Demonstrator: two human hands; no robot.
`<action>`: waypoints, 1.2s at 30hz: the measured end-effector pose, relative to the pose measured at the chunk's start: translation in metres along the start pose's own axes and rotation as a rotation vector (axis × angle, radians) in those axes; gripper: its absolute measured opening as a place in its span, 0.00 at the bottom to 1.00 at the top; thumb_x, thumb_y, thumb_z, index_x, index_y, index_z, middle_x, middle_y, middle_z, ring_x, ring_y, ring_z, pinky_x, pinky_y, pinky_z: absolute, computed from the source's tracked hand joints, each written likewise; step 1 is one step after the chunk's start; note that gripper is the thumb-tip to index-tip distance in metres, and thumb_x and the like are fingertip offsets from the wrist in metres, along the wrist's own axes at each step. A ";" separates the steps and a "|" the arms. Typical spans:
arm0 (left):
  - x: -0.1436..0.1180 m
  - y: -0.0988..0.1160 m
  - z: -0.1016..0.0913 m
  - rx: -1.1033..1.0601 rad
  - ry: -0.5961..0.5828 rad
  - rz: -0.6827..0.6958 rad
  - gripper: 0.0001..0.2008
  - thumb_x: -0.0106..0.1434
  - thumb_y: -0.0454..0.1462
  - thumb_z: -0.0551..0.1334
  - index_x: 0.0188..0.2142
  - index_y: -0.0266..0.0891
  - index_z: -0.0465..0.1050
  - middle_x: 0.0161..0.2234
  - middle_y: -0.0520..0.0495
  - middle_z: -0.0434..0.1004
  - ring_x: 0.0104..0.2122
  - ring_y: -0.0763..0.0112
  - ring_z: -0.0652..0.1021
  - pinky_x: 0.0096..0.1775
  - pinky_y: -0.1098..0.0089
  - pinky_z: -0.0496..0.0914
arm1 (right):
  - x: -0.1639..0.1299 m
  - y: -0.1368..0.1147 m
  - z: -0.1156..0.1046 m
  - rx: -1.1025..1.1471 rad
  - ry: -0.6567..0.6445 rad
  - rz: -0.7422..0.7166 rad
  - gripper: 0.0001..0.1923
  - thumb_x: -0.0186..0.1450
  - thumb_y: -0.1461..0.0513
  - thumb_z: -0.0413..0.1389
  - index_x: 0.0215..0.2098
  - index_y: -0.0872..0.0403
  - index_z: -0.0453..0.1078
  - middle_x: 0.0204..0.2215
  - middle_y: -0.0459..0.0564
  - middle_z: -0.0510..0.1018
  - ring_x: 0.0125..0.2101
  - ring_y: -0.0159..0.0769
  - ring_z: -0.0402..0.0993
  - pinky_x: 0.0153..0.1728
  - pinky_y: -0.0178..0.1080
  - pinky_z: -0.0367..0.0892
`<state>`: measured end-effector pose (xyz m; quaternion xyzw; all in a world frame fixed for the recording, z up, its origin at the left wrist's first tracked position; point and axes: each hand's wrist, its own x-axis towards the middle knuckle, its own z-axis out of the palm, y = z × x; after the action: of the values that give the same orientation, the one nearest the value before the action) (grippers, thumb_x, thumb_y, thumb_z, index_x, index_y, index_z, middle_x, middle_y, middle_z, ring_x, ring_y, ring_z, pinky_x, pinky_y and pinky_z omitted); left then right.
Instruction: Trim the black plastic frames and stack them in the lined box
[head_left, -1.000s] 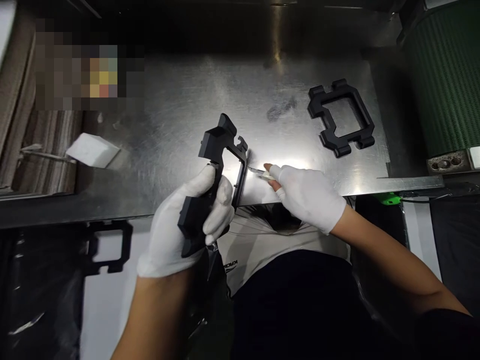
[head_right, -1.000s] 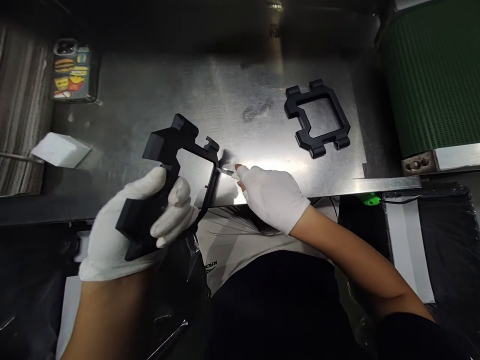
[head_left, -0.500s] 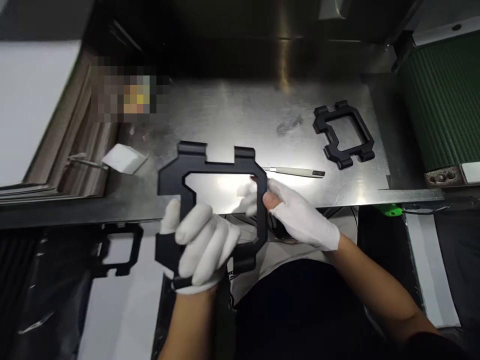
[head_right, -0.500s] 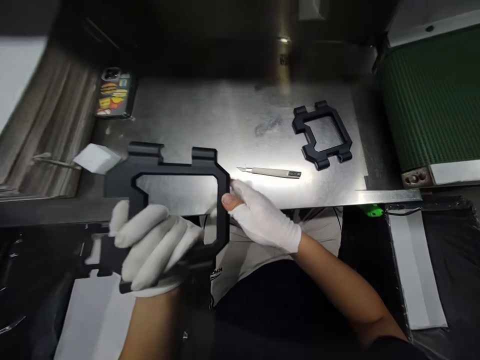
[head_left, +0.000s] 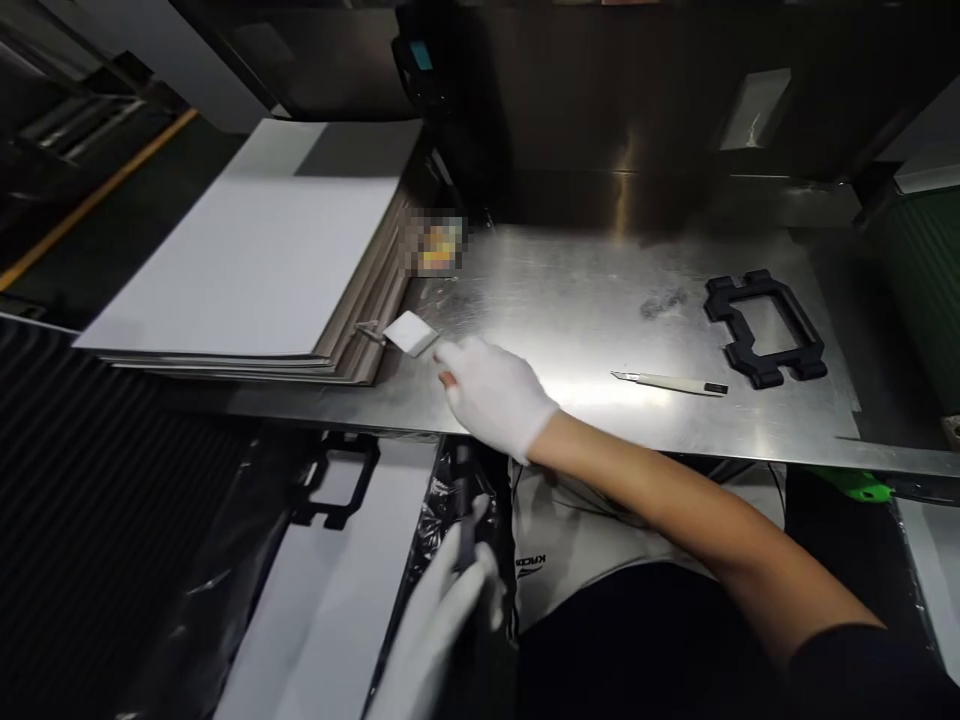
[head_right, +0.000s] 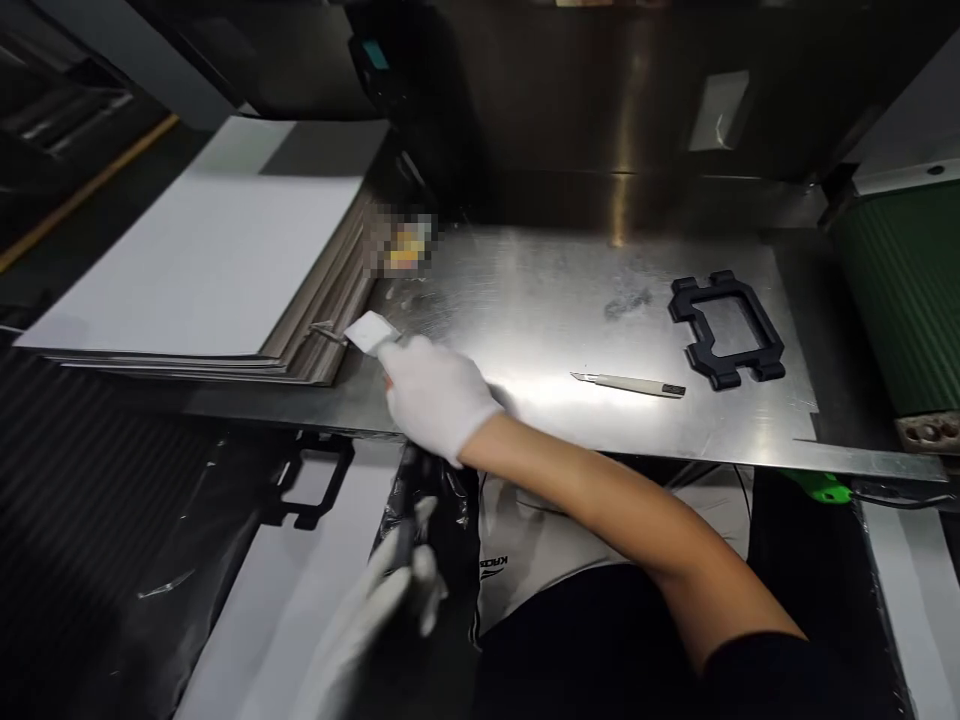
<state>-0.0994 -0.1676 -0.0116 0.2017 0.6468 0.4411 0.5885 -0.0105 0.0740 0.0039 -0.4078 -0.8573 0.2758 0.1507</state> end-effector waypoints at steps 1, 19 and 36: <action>0.001 -0.006 0.006 0.062 0.019 -0.037 0.27 0.66 0.51 0.72 0.60 0.43 0.75 0.33 0.50 0.80 0.32 0.62 0.80 0.39 0.64 0.76 | 0.029 -0.008 0.010 -0.061 -0.019 -0.010 0.15 0.80 0.58 0.51 0.62 0.52 0.71 0.56 0.58 0.78 0.50 0.48 0.77 0.47 0.46 0.74; 0.004 -0.042 0.027 0.502 -0.231 -0.111 0.07 0.64 0.37 0.61 0.43 0.45 0.69 0.35 0.53 0.73 0.35 0.65 0.74 0.40 0.66 0.70 | -0.183 0.045 0.015 0.243 -0.054 -0.199 0.27 0.72 0.67 0.59 0.68 0.49 0.69 0.64 0.58 0.77 0.62 0.47 0.77 0.61 0.53 0.78; 0.011 -0.018 0.071 0.679 -0.357 -0.143 0.05 0.65 0.38 0.60 0.40 0.44 0.73 0.33 0.52 0.78 0.34 0.62 0.75 0.39 0.67 0.70 | -0.235 0.066 0.009 0.270 0.106 -0.024 0.26 0.72 0.66 0.58 0.68 0.52 0.71 0.63 0.59 0.78 0.60 0.46 0.77 0.60 0.52 0.79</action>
<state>-0.0304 -0.1445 -0.0271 0.4131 0.6560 0.1179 0.6206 0.1719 -0.0784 -0.0505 -0.3874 -0.8081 0.3649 0.2524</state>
